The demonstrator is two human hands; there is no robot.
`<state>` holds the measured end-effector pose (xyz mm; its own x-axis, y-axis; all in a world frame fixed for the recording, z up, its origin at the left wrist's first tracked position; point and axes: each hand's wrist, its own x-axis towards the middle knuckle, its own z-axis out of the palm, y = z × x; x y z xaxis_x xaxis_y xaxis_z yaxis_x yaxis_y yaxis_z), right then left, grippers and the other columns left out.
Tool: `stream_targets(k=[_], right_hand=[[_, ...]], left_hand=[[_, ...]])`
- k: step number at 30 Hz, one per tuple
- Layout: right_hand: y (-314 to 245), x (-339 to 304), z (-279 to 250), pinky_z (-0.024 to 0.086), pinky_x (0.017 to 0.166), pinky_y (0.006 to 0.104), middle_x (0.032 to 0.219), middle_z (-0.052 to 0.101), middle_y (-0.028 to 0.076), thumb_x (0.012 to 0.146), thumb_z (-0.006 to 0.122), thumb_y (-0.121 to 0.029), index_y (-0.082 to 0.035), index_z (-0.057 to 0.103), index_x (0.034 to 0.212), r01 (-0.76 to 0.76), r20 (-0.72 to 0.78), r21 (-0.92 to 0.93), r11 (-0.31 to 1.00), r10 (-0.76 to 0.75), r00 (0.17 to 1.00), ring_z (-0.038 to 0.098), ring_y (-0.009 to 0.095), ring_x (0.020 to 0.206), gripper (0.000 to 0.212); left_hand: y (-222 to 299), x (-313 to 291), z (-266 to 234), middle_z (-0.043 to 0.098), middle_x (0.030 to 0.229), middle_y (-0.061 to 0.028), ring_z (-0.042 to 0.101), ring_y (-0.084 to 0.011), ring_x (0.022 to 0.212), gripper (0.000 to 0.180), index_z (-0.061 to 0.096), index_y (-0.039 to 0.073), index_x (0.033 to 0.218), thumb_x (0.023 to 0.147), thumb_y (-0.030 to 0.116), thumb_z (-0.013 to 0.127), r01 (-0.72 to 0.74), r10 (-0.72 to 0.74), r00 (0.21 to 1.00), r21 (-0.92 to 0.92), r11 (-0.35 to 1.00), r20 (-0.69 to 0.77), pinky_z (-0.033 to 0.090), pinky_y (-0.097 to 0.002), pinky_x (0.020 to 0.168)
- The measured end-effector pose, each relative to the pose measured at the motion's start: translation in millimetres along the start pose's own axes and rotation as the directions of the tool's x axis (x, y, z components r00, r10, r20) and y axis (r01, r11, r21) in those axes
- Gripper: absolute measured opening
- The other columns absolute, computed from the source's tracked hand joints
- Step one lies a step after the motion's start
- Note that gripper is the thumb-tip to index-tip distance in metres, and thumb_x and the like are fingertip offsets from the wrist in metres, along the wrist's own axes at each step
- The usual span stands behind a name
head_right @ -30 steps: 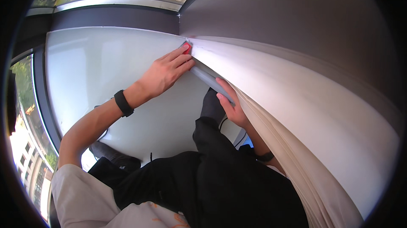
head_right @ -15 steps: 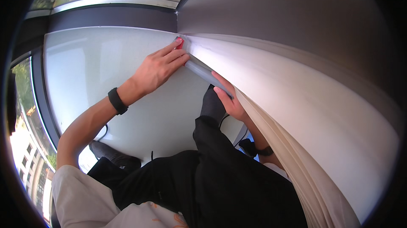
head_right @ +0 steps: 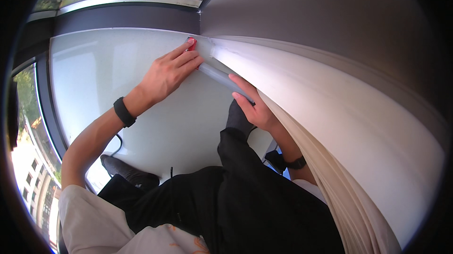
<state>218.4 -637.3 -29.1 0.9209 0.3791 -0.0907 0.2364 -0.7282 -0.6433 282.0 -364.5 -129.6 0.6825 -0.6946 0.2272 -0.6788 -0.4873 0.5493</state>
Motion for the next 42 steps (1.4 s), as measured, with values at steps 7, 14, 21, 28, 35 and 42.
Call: stream_targets(k=[7, 14, 21, 28, 35, 42], right_hand=[[-1, 11, 17, 0.054, 0.083, 0.0332, 0.1, 0.073, 0.012, 0.093, 0.072, -0.007, -0.002, 0.07, 0.131, -0.012, 0.007, 0.094, 0.996, 0.012, 1.0, 0.068, 0.025, 0.085, 0.038], [-4, 27, 31, 0.051, 0.073, 0.0344, 0.092, 0.069, 0.012, 0.093, 0.071, -0.004, 0.0, 0.068, 0.131, 0.043, -0.001, 0.159, 0.986, -0.044, 0.999, 0.063, 0.025, 0.077, 0.038], [-9, 39, 39, 0.051, 0.072, 0.034, 0.093, 0.068, 0.013, 0.095, 0.071, -0.005, 0.0, 0.067, 0.131, 0.057, 0.017, 0.196, 0.979, -0.061, 0.998, 0.063, 0.026, 0.077, 0.037], [-11, 43, 50, 0.051, 0.074, 0.0329, 0.095, 0.067, 0.015, 0.094, 0.071, -0.004, 0.002, 0.066, 0.133, 0.045, 0.022, 0.289, 0.956, -0.054, 0.998, 0.06, 0.025, 0.078, 0.039], [-11, 32, 42, 0.053, 0.074, 0.0351, 0.1, 0.069, 0.014, 0.094, 0.07, -0.006, -0.001, 0.066, 0.133, 0.051, 0.001, 0.235, 0.971, -0.053, 0.999, 0.065, 0.029, 0.082, 0.039], [-2, 11, 27, 0.053, 0.078, 0.0336, 0.099, 0.069, 0.013, 0.093, 0.071, -0.004, -0.002, 0.067, 0.134, -0.03, 0.037, 0.152, 0.988, 0.025, 0.999, 0.064, 0.025, 0.081, 0.041]], left_hand=[[-11, -12, -9, 0.066, 0.125, -0.0082, 0.056, -0.0305, 0.138, 0.03, 0.067, 0.006, 0.123, 0.093, 0.008, 0.067, 0.008, -0.008, 1.0, 0.043, 0.999, -0.01, 0.055, -0.0383, 0.103], [-24, -23, -21, 0.065, 0.124, -0.0073, 0.055, -0.0293, 0.139, 0.027, 0.066, 0.007, 0.122, 0.095, 0.009, 0.065, 0.012, -0.011, 1.0, 0.084, 0.996, -0.012, 0.055, -0.0369, 0.104], [-32, -31, -30, 0.065, 0.12, -0.0057, 0.056, -0.0278, 0.138, 0.025, 0.066, 0.007, 0.121, 0.096, 0.01, 0.065, 0.023, -0.022, 1.0, 0.135, 0.991, -0.013, 0.054, -0.0352, 0.104], [-38, -37, -36, 0.067, 0.122, -0.007, 0.056, -0.0285, 0.138, 0.023, 0.067, 0.006, 0.119, 0.096, 0.011, 0.066, 0.021, -0.018, 1.0, 0.152, 0.988, -0.019, 0.054, -0.0355, 0.104], [-28, -29, -31, 0.067, 0.122, -0.0082, 0.056, -0.0297, 0.139, 0.024, 0.068, 0.004, 0.119, 0.095, 0.008, 0.068, 0.009, -0.01, 1.0, 0.126, 0.992, 0.011, 0.055, -0.0378, 0.103], [-16, -14, -18, 0.067, 0.122, -0.0092, 0.055, -0.0313, 0.14, 0.023, 0.068, 0.004, 0.119, 0.096, 0.008, 0.067, -0.025, 0.024, 0.999, 0.063, 0.998, 0.029, 0.055, -0.0394, 0.103]])
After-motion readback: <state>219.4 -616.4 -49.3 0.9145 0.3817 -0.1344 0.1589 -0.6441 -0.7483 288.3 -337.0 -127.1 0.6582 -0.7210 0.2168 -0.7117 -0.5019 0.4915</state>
